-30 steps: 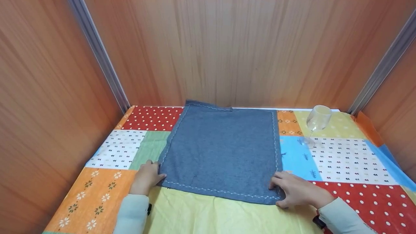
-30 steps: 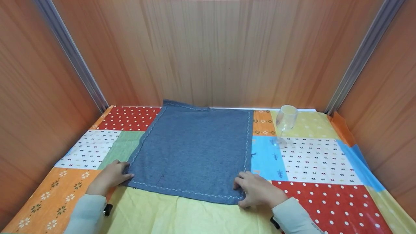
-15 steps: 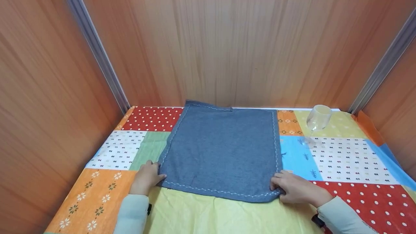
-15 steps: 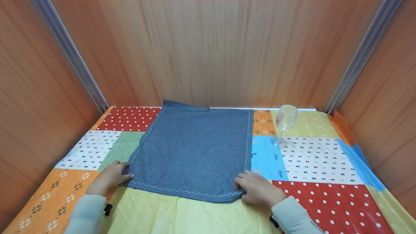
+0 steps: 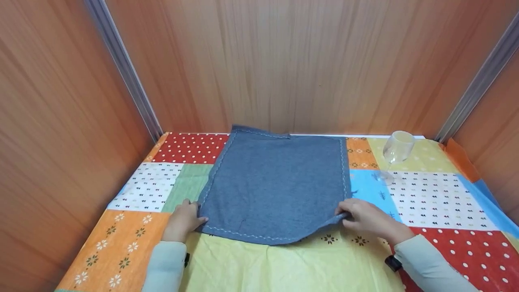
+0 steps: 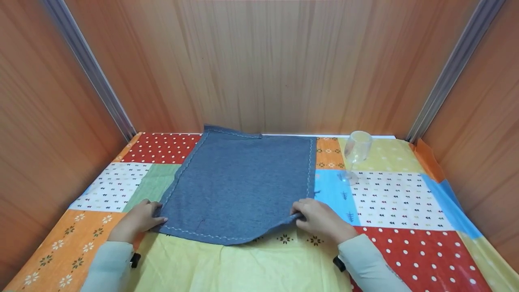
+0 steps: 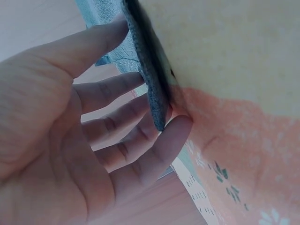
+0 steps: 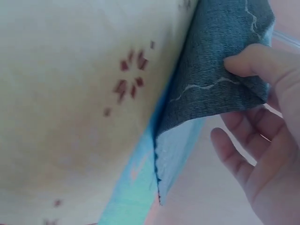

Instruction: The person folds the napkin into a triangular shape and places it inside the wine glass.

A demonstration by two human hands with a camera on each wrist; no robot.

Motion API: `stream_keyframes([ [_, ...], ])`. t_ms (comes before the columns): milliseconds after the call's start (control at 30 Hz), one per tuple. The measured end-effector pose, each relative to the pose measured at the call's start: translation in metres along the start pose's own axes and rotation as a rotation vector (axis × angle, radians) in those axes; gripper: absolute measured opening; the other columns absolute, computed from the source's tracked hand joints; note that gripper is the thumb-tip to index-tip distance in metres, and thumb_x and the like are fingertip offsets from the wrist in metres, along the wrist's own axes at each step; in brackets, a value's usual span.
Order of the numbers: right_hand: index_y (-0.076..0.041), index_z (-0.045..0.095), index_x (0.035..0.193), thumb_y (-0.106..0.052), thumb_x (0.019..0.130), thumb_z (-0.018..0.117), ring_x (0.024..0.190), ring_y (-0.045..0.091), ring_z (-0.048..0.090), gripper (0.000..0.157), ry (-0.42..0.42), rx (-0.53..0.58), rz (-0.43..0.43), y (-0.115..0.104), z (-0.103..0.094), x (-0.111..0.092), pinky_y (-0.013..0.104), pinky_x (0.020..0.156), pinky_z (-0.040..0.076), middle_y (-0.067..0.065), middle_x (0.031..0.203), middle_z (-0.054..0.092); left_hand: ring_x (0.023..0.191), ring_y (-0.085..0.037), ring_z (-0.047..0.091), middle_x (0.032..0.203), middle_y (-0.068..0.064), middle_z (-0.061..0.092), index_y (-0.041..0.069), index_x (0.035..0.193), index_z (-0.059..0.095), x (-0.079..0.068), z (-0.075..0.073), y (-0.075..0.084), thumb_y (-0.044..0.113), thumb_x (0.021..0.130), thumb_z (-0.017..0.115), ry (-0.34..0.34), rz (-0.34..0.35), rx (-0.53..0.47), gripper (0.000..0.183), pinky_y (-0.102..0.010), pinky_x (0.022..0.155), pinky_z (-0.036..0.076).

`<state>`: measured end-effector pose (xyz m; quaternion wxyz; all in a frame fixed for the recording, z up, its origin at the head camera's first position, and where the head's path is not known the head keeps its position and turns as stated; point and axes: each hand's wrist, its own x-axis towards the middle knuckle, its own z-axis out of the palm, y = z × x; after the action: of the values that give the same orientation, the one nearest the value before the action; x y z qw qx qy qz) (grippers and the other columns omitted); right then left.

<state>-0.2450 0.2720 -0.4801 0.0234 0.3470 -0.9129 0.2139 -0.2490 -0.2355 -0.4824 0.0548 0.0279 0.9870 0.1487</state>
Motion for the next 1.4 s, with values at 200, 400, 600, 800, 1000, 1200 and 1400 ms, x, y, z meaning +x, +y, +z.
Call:
stream_keyframes([
  [200,-0.013,0.067,0.094,0.005,0.083,0.067,0.08,0.009,0.058,0.022,0.039,0.022,-0.069,0.006,-0.007,0.019,0.03,0.068,0.052,-0.007,0.09,0.065,0.112,-0.05,0.056,0.118,-0.031,0.054,-0.013,0.128,0.058,0.001,0.0,-0.001,0.024,0.089,0.078,-0.009,-0.019,-0.017,0.057,-0.058,0.094,0.047],
  [400,-0.009,0.068,0.103,0.008,0.088,0.068,0.088,0.013,0.065,0.023,-0.002,0.057,-0.029,0.01,-0.012,0.034,0.032,0.073,0.056,-0.001,0.098,0.068,0.112,-0.051,0.055,0.119,-0.032,0.053,-0.012,0.128,0.058,0.0,-0.001,0.0,0.023,0.09,0.077,-0.007,-0.009,-0.017,0.055,-0.058,0.094,0.047],
  [600,-0.006,0.069,0.11,0.006,0.091,0.067,0.093,0.018,0.066,0.023,0.01,0.055,-0.026,0.016,-0.01,0.053,0.034,0.077,0.056,0.002,0.104,0.069,0.112,-0.051,0.055,0.12,-0.032,0.053,-0.012,0.129,0.058,0.0,-0.003,0.002,0.023,0.09,0.077,-0.013,-0.014,-0.014,0.055,-0.058,0.094,0.047],
  [800,-0.008,0.069,0.11,0.002,0.094,0.065,0.089,0.015,0.065,0.019,0.078,0.101,0.021,0.021,0.0,0.075,0.035,0.074,0.055,0.0,0.1,0.069,0.11,-0.05,0.056,0.118,-0.032,0.053,-0.013,0.126,0.058,0.0,-0.004,0.004,0.023,0.09,0.077,-0.005,-0.005,-0.008,0.055,-0.057,0.093,0.047],
  [1000,-0.007,0.069,0.11,0.001,0.095,0.063,0.097,0.021,0.065,0.018,0.126,0.151,0.048,0.018,0.016,0.1,0.04,0.083,0.055,0.002,0.103,0.069,0.11,-0.051,0.055,0.117,-0.031,0.053,-0.014,0.125,0.057,0.0,-0.004,0.003,0.023,0.09,0.077,-0.018,-0.018,-0.014,0.055,-0.058,0.093,0.047],
  [1200,-0.008,0.069,0.108,0.001,0.096,0.062,0.102,0.022,0.064,0.016,0.202,0.179,0.108,0.011,0.027,0.122,0.041,0.086,0.054,0.005,0.108,0.067,0.111,-0.053,0.053,0.12,-0.032,0.051,-0.013,0.126,0.056,0.003,-0.003,0.003,0.024,0.09,0.077,-0.028,-0.027,0.004,0.056,-0.058,0.094,0.046],
  [1400,-0.009,0.068,0.105,-0.001,0.096,0.062,0.097,0.018,0.063,0.013,0.263,0.192,0.121,0.006,0.038,0.139,0.038,0.082,0.053,0.003,0.105,0.067,0.109,-0.05,0.053,0.117,-0.03,0.051,-0.013,0.125,0.056,0.003,-0.004,0.002,0.024,0.091,0.077,-0.04,-0.031,-0.001,0.054,-0.057,0.093,0.047],
])
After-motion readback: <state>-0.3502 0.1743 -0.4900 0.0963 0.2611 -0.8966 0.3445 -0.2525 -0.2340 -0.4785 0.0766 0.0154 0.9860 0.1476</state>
